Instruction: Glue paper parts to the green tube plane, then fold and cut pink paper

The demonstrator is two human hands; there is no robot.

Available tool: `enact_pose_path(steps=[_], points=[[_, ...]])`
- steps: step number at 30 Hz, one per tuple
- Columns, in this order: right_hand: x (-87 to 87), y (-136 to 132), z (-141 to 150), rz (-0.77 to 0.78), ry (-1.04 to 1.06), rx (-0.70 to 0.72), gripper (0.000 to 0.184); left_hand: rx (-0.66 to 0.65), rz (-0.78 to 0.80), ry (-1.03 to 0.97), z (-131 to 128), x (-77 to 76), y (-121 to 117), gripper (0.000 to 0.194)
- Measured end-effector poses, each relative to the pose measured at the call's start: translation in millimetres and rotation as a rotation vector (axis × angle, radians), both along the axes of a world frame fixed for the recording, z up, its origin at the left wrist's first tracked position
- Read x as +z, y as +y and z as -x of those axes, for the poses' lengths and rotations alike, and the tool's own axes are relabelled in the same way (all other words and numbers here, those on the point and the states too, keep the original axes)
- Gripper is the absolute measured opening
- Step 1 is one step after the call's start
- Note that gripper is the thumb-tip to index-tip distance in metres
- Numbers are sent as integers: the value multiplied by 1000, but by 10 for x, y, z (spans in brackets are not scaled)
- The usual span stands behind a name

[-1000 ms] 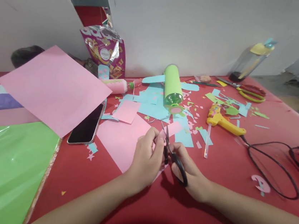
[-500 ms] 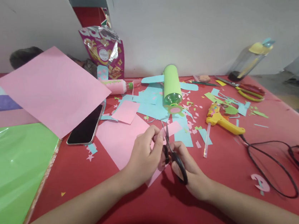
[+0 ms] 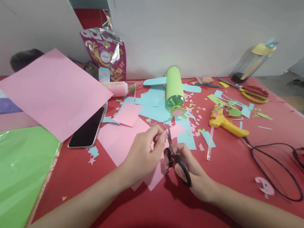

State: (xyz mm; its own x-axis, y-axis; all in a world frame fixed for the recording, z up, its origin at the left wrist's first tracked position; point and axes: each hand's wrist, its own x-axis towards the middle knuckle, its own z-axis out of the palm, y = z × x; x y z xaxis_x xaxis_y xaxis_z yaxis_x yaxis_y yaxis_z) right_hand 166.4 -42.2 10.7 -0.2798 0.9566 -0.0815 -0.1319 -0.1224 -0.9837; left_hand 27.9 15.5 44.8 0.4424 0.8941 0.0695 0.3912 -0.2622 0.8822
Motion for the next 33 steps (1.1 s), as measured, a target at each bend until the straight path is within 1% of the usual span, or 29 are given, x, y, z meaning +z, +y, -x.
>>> enact_pose_path(steps=[7, 15, 26, 33], points=[[-3, -3, 9, -19, 9, 6, 28, -57, 9, 41, 50, 37, 52, 20], [-16, -17, -2, -3, -15, 12, 25, -105, -18, 91, 90, 57, 86, 20], [-7, 0, 6, 42, 20, 31, 30, -139, -1, 157, 150, 125, 124, 21], [-36, -10, 3, 30, -44, 34, 28, -172, -6, 224, 195, 140, 174, 21]])
